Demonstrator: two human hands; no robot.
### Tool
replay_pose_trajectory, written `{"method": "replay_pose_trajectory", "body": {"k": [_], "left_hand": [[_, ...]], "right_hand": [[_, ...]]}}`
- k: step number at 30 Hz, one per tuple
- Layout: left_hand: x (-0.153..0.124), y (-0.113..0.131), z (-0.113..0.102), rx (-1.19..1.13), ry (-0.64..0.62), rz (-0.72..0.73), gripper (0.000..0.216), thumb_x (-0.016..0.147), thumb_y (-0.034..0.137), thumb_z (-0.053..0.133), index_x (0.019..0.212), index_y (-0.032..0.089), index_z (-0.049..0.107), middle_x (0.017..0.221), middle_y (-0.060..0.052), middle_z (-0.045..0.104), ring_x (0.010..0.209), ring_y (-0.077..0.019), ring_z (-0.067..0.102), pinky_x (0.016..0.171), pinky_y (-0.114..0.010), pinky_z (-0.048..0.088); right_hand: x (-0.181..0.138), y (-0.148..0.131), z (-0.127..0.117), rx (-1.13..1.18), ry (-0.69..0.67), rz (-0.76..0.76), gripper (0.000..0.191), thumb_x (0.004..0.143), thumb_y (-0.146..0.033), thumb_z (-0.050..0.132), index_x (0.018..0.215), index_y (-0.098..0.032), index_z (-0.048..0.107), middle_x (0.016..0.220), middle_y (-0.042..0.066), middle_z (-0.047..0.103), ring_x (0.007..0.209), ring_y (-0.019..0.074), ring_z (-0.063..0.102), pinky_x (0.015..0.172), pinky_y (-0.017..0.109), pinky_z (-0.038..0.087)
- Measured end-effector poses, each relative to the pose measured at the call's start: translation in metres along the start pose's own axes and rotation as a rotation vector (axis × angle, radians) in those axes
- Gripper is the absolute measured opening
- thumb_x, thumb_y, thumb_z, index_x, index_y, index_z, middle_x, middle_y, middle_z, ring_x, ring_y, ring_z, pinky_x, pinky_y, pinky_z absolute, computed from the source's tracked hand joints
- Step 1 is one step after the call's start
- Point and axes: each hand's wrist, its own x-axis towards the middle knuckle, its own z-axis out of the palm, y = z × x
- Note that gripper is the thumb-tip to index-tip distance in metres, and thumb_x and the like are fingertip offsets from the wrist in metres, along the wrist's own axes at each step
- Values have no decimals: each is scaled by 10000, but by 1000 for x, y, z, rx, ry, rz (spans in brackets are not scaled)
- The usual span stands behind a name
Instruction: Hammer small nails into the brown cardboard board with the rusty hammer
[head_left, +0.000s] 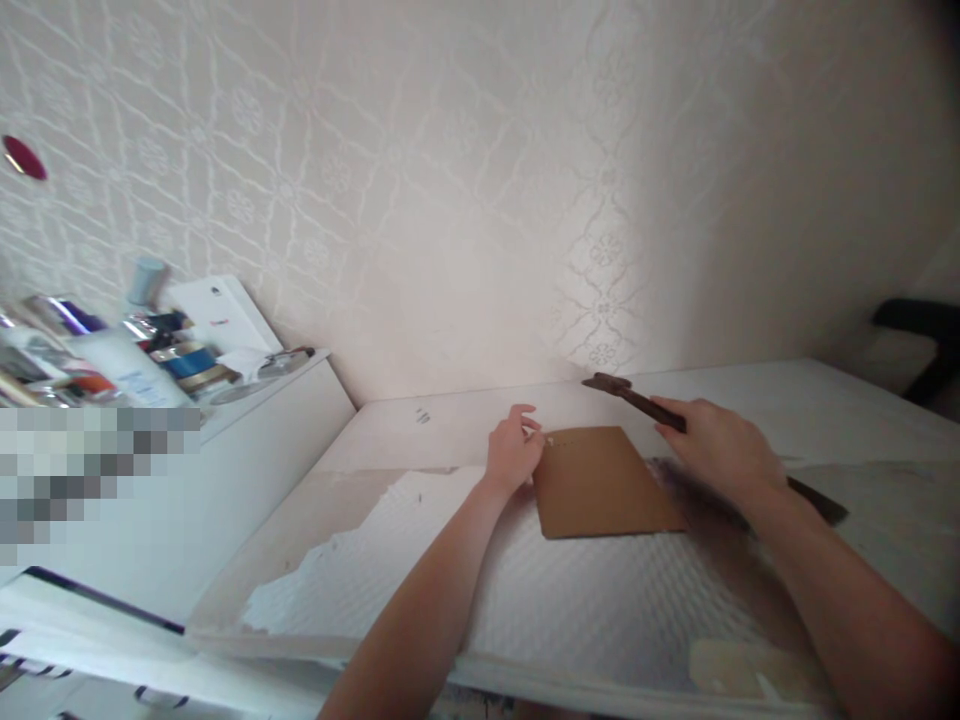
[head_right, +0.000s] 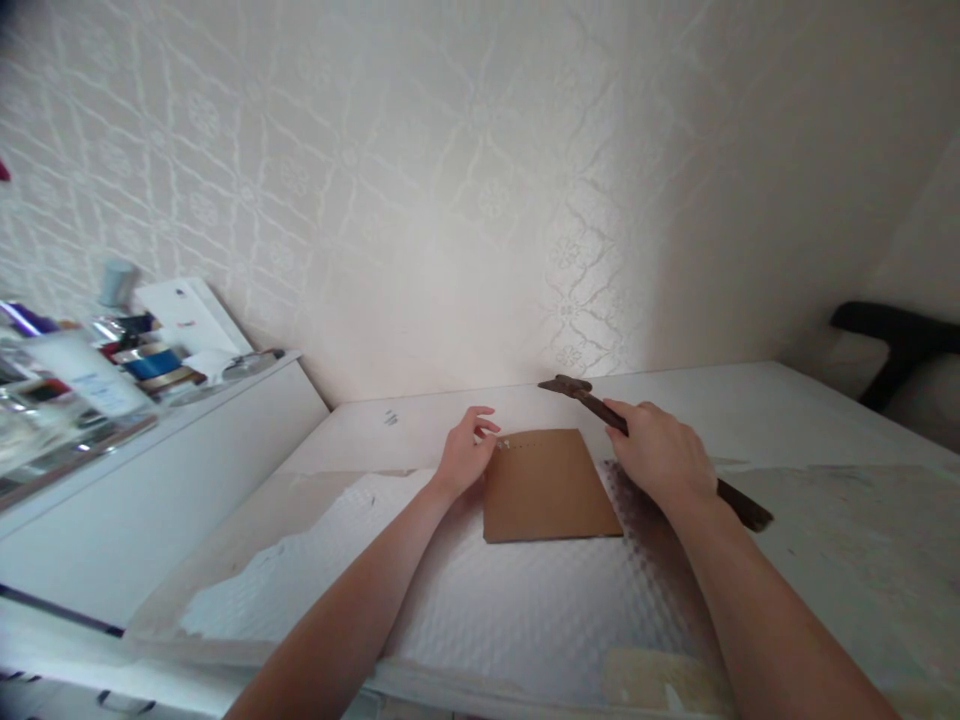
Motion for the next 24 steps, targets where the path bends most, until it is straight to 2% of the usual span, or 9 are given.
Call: {"method": "replay_pose_trajectory", "body": {"k": [6, 11, 15, 18, 21, 24], "left_hand": [[-1, -1, -3, 106, 26, 11, 309, 756, 102, 445, 1035, 211, 521, 925, -17, 660, 853, -166, 574, 830, -322, 431], [-1, 1, -6, 117, 31, -6, 262, 771, 103, 440, 975, 213, 563, 919, -17, 661, 848, -161, 580, 842, -316, 432], [-1, -1, -6, 125, 63, 2, 241, 779, 122, 443, 961, 203, 580, 924, -25, 662, 844, -163, 582, 835, -320, 436], [-1, -2, -4, 137, 76, 5, 222, 787, 135, 453, 948, 207, 587, 940, -24, 662, 852, -162, 581, 838, -324, 433], [3, -4, -5, 154, 79, -57, 193, 796, 155, 466, 927, 212, 596, 953, -23, 664, 865, -163, 586, 843, -329, 430], [11, -13, -14, 181, 102, -172, 192, 802, 169, 467, 924, 212, 609, 966, -31, 673, 892, -175, 593, 840, -330, 431]], "right_hand": [[1, 6, -1, -86, -76, 101, 419, 852, -357, 374, 1196, -239, 581, 935, 154, 666, 736, 277, 629, 585, 358, 413], [2, 17, 11, -108, -10, 117, 411, 833, -326, 395, 1174, -227, 601, 882, 163, 660, 680, 259, 618, 539, 341, 384], [3, 25, 22, -102, 35, 116, 404, 818, -311, 406, 1127, -185, 635, 886, 201, 639, 655, 279, 612, 526, 357, 383], [5, 28, 27, -95, 12, 116, 421, 818, -291, 384, 1143, -172, 624, 900, 223, 627, 710, 335, 611, 541, 393, 397], [4, 28, 31, -121, 7, 100, 426, 804, -255, 386, 1146, -150, 618, 882, 239, 620, 804, 394, 588, 584, 446, 412], [2, 26, 30, -145, 18, 104, 410, 798, -232, 400, 1133, -148, 620, 863, 229, 611, 833, 389, 581, 621, 466, 423]]}}
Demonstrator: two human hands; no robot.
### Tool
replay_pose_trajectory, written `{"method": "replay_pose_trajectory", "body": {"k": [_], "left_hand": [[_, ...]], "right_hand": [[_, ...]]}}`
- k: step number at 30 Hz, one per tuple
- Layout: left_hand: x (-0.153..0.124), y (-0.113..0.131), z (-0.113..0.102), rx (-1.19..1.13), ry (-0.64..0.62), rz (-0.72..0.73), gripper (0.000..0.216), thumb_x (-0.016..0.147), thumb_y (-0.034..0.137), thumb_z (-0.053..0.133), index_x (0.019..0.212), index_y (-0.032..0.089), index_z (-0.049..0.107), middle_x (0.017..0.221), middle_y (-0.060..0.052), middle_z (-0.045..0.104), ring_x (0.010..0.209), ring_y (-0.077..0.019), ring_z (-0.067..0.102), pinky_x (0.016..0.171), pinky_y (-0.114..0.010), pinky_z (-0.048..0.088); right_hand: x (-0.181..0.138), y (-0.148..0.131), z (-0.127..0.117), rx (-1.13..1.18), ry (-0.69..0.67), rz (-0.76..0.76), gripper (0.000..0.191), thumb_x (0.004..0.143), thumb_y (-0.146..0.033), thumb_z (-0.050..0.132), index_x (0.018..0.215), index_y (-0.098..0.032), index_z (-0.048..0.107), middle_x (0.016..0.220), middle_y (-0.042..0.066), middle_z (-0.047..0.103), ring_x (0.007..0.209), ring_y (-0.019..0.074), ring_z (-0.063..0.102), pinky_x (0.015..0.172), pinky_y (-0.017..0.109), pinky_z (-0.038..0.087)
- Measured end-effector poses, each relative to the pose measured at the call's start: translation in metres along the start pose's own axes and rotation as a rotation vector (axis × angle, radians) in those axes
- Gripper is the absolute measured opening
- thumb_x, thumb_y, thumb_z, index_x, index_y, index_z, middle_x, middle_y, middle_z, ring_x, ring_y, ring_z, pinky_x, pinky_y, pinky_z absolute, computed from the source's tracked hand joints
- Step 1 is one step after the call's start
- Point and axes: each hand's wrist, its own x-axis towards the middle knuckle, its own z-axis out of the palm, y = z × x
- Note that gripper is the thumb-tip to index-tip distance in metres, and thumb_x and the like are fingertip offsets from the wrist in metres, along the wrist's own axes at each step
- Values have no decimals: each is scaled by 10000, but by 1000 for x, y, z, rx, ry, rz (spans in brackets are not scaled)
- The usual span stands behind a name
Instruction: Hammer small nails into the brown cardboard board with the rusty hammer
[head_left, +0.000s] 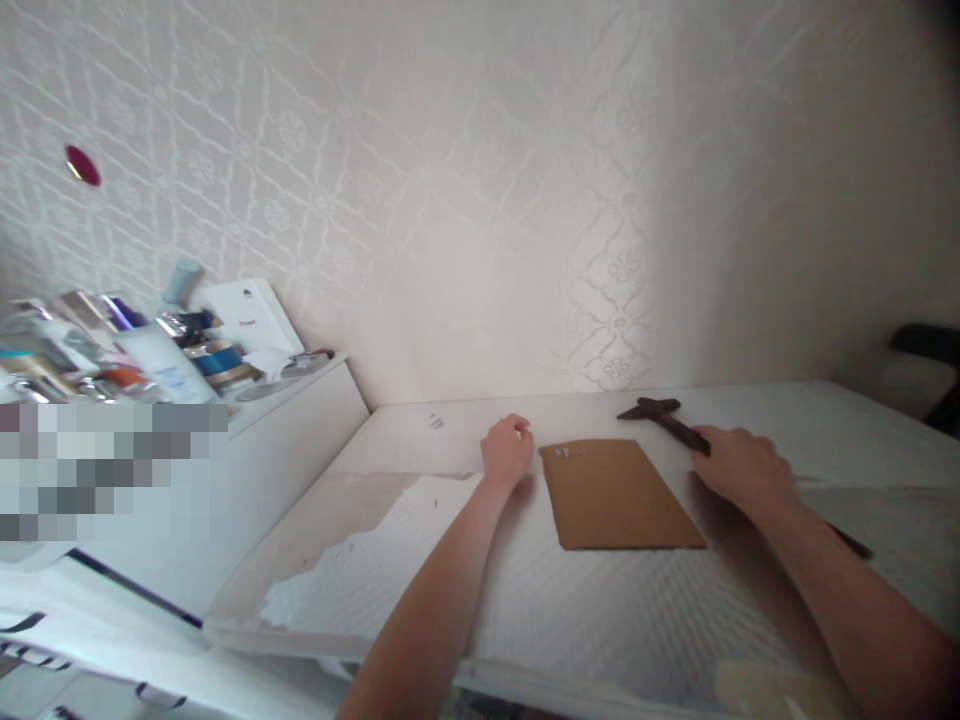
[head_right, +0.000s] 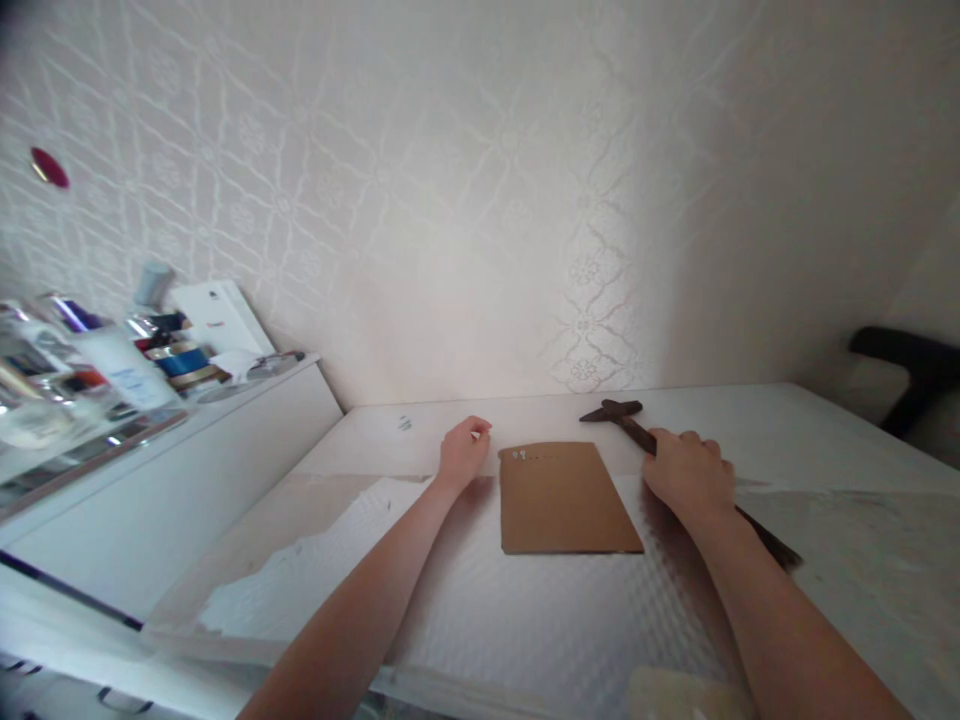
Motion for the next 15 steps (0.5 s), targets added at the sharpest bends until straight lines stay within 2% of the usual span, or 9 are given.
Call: {"method": "replay_pose_trajectory", "body": {"k": [4, 6, 8, 11, 15], "left_hand": [[24, -33, -23, 174, 50, -94, 228, 808, 191, 455, 957, 232, 622, 1029, -41, 671, 989, -205, 584, 864, -349, 423], [36, -55, -41, 274, 64, -166, 238, 819, 211, 450, 971, 248, 629, 1042, -39, 671, 1007, -216, 585, 870, -357, 422], [47, -77, -59, 355, 77, -249, 264, 837, 227, 430, 1009, 261, 628, 1082, -38, 659, 1040, -223, 575, 861, -358, 430], [60, -104, -80, 386, 78, -292, 284, 846, 233, 424, 1042, 248, 628, 1126, -52, 641, 1072, -241, 559, 864, -372, 431], [75, -127, -90, 386, 31, -304, 260, 831, 265, 476, 1034, 250, 638, 1132, -41, 641, 1085, -247, 551, 866, -362, 432]], "right_hand": [[-3, -11, -8, -31, 96, -1, 419, 803, -251, 402, 1157, -144, 598, 917, 224, 595, 877, 393, 563, 646, 482, 443], [-4, -23, -9, 37, 152, -101, 428, 814, -238, 378, 1179, -143, 580, 971, 199, 596, 911, 359, 561, 702, 474, 462], [-5, -37, -5, 162, 181, -276, 430, 821, -214, 357, 1187, -136, 568, 1031, 167, 597, 956, 306, 560, 798, 446, 466], [-11, -57, 9, 282, 152, -509, 419, 841, -210, 343, 1190, -135, 561, 1127, 149, 588, 1059, 269, 533, 917, 426, 431], [-19, -69, 22, 328, 79, -563, 411, 871, -235, 327, 1203, -141, 550, 1181, 147, 581, 1107, 249, 519, 951, 414, 423]]}}
